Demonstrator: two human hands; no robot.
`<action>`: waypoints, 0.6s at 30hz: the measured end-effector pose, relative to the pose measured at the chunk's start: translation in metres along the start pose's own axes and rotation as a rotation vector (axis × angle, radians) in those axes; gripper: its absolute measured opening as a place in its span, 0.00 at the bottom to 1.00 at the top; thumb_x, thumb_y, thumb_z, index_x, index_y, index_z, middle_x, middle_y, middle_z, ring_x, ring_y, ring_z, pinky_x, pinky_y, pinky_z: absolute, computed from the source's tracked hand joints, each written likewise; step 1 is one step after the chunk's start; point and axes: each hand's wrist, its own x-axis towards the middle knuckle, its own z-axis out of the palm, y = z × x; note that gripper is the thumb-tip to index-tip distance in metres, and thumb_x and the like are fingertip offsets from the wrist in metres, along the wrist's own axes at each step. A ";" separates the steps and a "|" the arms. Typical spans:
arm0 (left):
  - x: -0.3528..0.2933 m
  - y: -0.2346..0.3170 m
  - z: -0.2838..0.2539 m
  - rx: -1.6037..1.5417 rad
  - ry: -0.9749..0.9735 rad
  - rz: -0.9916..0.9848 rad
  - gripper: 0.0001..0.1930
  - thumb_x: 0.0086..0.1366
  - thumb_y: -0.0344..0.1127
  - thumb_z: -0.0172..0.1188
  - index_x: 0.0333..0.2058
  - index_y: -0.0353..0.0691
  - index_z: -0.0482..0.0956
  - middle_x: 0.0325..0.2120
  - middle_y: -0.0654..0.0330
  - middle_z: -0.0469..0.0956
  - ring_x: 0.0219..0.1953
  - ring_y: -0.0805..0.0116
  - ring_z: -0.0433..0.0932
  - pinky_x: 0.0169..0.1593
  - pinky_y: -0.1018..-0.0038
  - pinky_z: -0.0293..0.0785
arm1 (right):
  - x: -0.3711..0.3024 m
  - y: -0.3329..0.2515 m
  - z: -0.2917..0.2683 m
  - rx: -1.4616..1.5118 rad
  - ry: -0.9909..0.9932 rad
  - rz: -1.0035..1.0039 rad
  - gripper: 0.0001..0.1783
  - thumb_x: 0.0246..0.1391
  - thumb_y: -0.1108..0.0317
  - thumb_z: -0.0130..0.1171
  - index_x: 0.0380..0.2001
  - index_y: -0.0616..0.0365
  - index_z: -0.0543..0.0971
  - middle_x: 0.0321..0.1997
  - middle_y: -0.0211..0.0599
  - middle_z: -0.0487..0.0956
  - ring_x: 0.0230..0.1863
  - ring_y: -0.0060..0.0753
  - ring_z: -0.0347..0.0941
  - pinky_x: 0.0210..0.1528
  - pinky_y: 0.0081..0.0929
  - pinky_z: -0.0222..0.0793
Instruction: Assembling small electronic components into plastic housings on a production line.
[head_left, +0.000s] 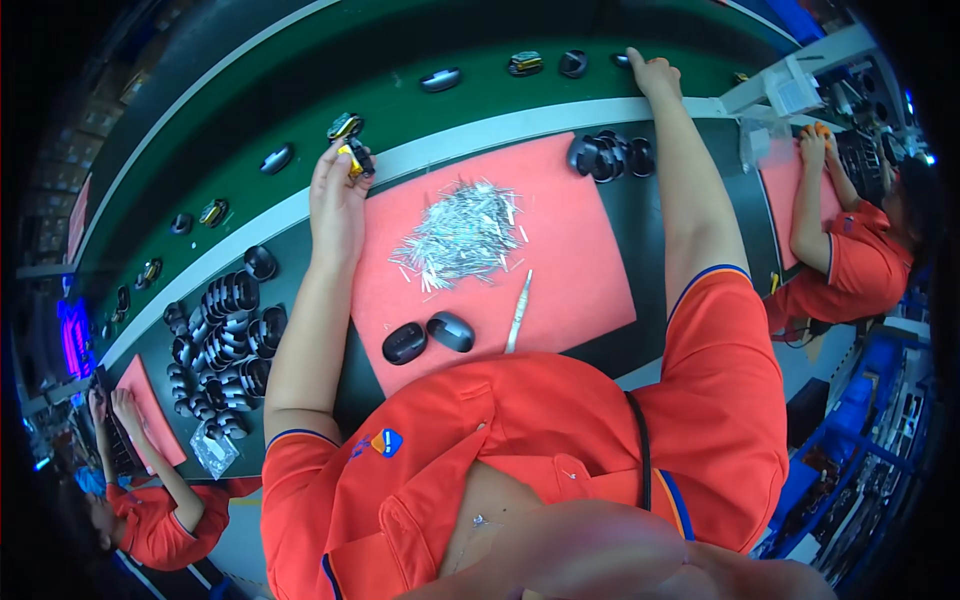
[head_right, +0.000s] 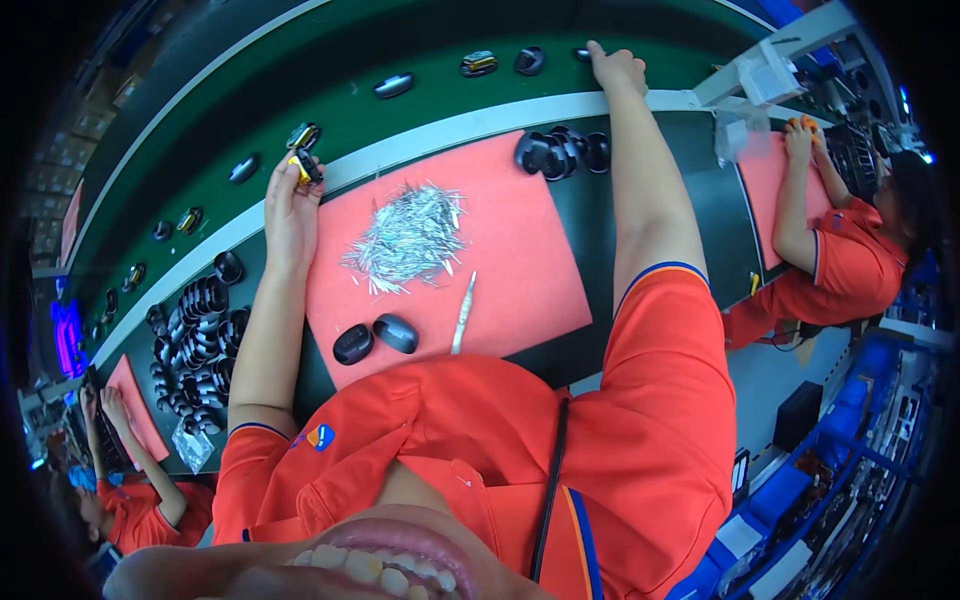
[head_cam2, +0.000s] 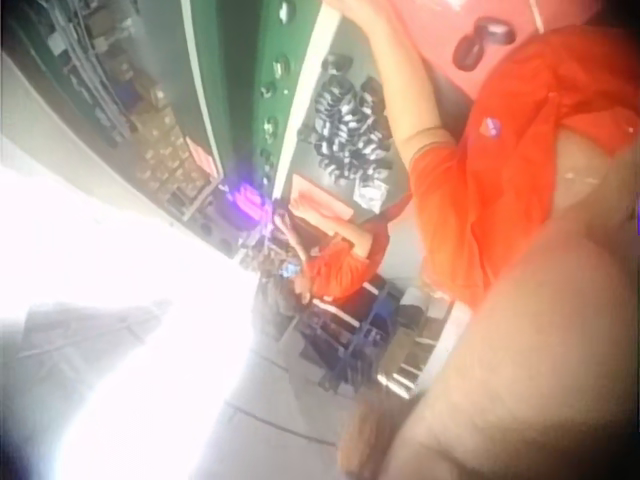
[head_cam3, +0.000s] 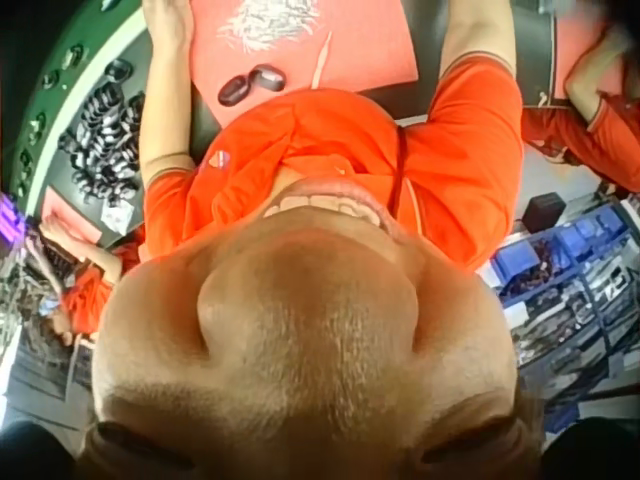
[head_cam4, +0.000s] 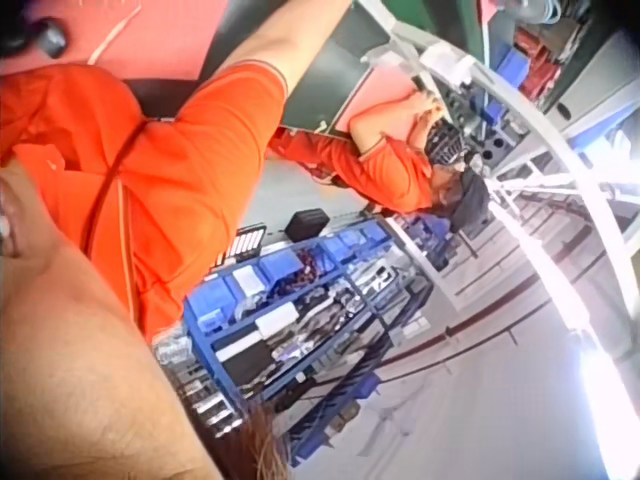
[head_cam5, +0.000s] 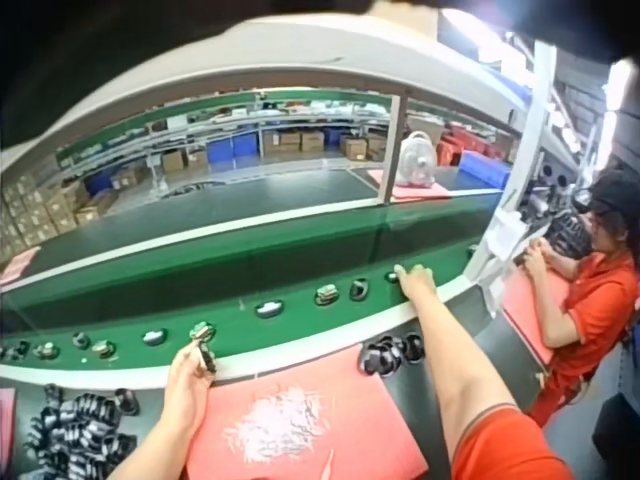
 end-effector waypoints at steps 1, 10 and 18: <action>0.001 -0.001 0.005 -0.021 -0.019 -0.022 0.16 0.68 0.35 0.49 0.52 0.34 0.66 0.40 0.58 0.73 0.43 0.71 0.73 0.48 0.75 0.68 | 0.011 0.008 0.003 0.082 0.037 0.040 0.40 0.51 0.35 0.52 0.54 0.60 0.69 0.57 0.48 0.71 0.59 0.45 0.66 0.60 0.46 0.59; -0.004 -0.008 0.033 -0.150 -0.070 -0.116 0.20 0.67 0.36 0.51 0.54 0.34 0.64 0.48 0.53 0.73 0.50 0.67 0.72 0.57 0.69 0.65 | -0.006 -0.020 0.000 0.347 0.125 -0.353 0.34 0.50 0.42 0.58 0.50 0.58 0.70 0.43 0.45 0.79 0.44 0.42 0.77 0.48 0.34 0.69; -0.015 -0.011 0.032 0.009 -0.095 -0.113 0.23 0.65 0.36 0.57 0.56 0.34 0.65 0.47 0.55 0.75 0.46 0.73 0.75 0.53 0.74 0.70 | -0.237 -0.123 -0.034 0.932 -0.731 -0.574 0.27 0.60 0.53 0.52 0.56 0.61 0.69 0.41 0.35 0.74 0.34 0.21 0.73 0.37 0.18 0.66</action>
